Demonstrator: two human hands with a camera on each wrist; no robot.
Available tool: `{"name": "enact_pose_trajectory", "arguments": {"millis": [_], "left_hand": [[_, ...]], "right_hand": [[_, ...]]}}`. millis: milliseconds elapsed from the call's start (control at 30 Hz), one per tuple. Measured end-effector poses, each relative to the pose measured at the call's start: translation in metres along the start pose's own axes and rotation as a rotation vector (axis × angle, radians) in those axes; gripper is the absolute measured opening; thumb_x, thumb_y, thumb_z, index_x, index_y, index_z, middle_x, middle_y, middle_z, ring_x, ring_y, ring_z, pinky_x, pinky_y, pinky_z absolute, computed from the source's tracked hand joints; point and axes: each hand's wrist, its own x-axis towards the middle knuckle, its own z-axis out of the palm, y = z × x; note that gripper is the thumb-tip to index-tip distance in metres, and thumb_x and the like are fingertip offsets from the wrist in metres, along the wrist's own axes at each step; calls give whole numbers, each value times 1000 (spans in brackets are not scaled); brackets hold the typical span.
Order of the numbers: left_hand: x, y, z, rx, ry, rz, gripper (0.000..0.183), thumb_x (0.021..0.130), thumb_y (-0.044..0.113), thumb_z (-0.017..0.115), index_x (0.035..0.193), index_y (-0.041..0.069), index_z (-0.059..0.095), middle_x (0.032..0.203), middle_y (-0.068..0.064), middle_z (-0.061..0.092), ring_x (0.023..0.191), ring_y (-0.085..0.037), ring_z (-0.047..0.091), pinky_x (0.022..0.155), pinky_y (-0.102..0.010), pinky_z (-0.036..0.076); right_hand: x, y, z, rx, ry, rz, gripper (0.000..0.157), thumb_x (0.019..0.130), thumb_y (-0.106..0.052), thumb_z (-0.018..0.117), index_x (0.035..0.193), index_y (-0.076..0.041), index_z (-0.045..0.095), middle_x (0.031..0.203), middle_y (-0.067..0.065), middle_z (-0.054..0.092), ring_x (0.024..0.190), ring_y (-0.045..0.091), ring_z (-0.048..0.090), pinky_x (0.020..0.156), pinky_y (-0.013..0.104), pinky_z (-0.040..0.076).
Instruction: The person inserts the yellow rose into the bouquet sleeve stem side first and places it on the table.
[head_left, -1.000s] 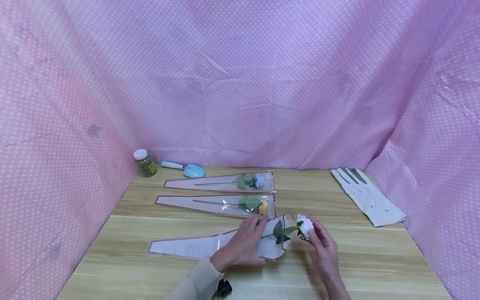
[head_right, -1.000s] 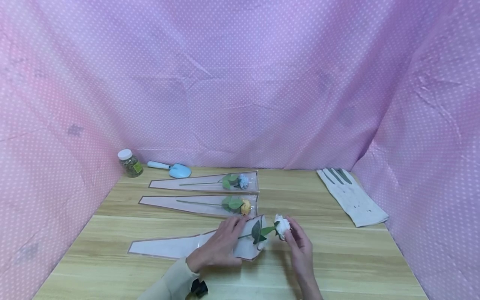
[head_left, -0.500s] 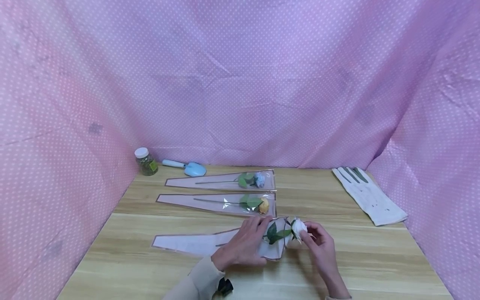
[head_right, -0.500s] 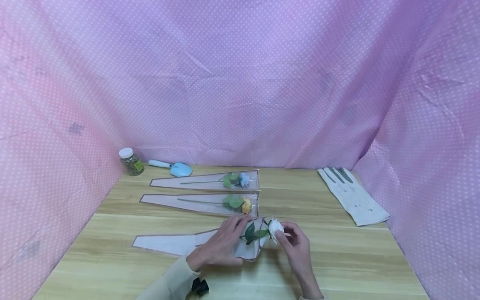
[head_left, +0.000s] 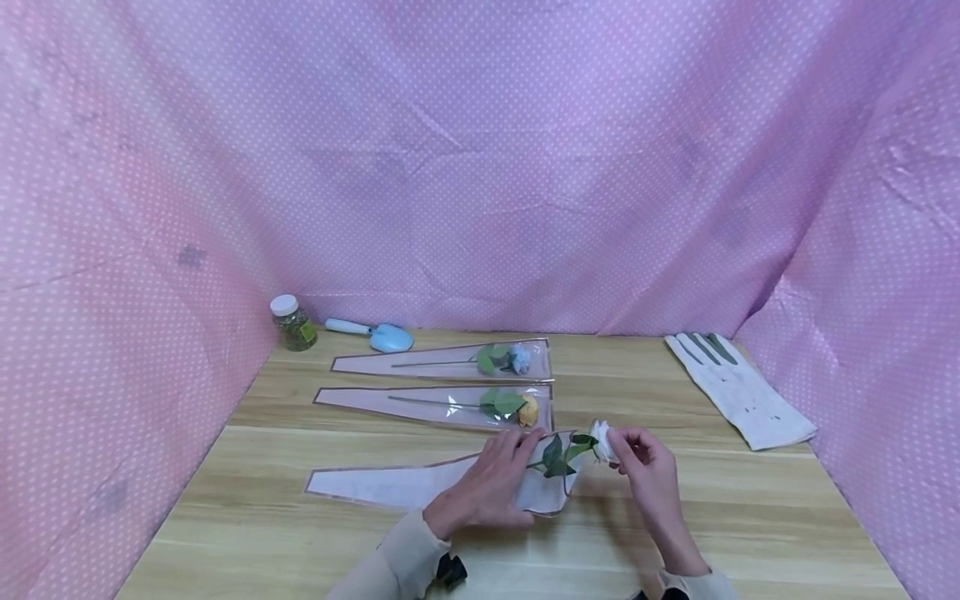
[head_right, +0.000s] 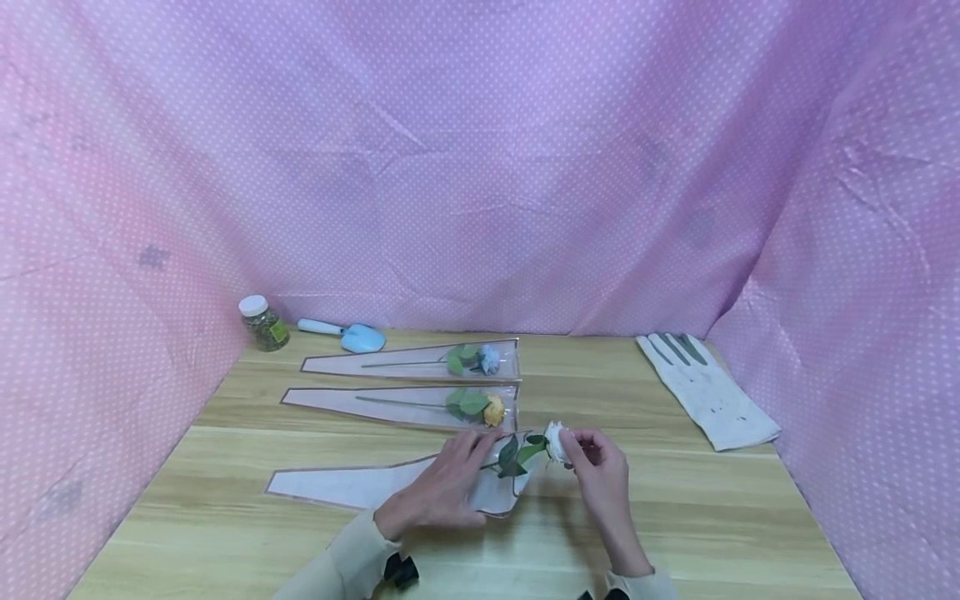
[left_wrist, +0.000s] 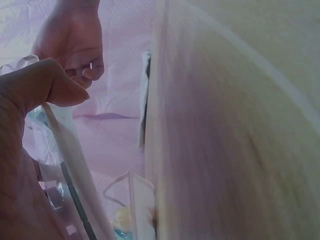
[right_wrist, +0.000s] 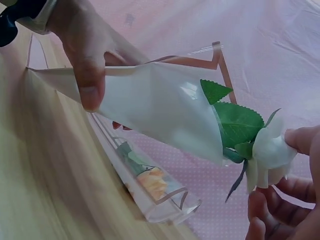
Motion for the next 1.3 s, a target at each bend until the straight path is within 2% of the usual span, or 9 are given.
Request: {"name": "enact_pose_trajectory", "arguments": {"millis": [133,400,600,733,900,1000,1067,1233,1300], "left_hand": [[0,0,0,9,15,1,116,65,45,84,158,13,23,130,-1,43,121,-16,40,107,-36,41],[0,-1,-3,-30,25,4,116,64,41,85,158,14,22,136,-3,43,125,-18,41,111,-38,42],[0,-1,-4,-72,9,4,113,66,38,84,157,14,23,137,-4,43,126,-18,40,110,-38,42],[0,-1,-6,-99,-11,-15,113,67,37,83,158,17,21,139,-4,41,126,-18,40,109,-38,42],[1,0,-8,-120,-23,-51,114,68,36,83,160,21,18,140,-3,41,125,-17,40,106,-37,44],[1,0,-9,-116,-22,-56,114,68,37,84,160,20,18,139,-3,41,123,-17,40,105,-35,44],[1,-1,-9,-123,-21,-53,114,68,36,84,159,19,19,137,-3,42,121,-16,41,103,-34,44],[1,-2,-10,-157,-29,-55,111,68,33,85,158,18,23,133,-1,43,117,-14,41,98,-31,44],[1,-2,-11,-162,-32,-53,110,68,33,86,158,17,24,133,-1,43,116,-14,40,98,-30,44]], "right_hand": [[2,-3,-1,-36,-45,-22,20,97,-19,65,101,1,65,81,-15,62,71,3,60,65,22,52],[11,-1,-14,-49,-339,-350,25,92,2,65,117,8,65,109,-24,68,94,-2,64,75,19,55],[20,-1,-21,-88,-452,-481,24,89,5,68,112,1,70,117,-22,66,103,-5,63,79,21,56],[20,-7,-18,-149,-429,-423,19,89,-1,69,109,-2,71,106,-15,69,92,-1,64,73,22,56],[17,-16,-7,-189,-361,-201,19,95,-16,68,102,1,68,80,-4,65,68,8,60,58,25,51],[15,-19,-2,-156,-345,-134,23,96,-20,67,103,2,67,81,-3,64,68,9,60,58,25,52],[15,-18,-1,-127,-347,-170,21,95,-15,68,107,2,68,87,-6,65,73,7,61,61,25,54],[17,-11,-6,-84,-417,-376,23,92,-2,68,115,2,69,106,-17,69,92,3,64,73,22,57],[19,-8,-8,-78,-449,-426,24,91,-2,68,115,2,69,110,-21,68,95,4,65,75,21,56]]}}
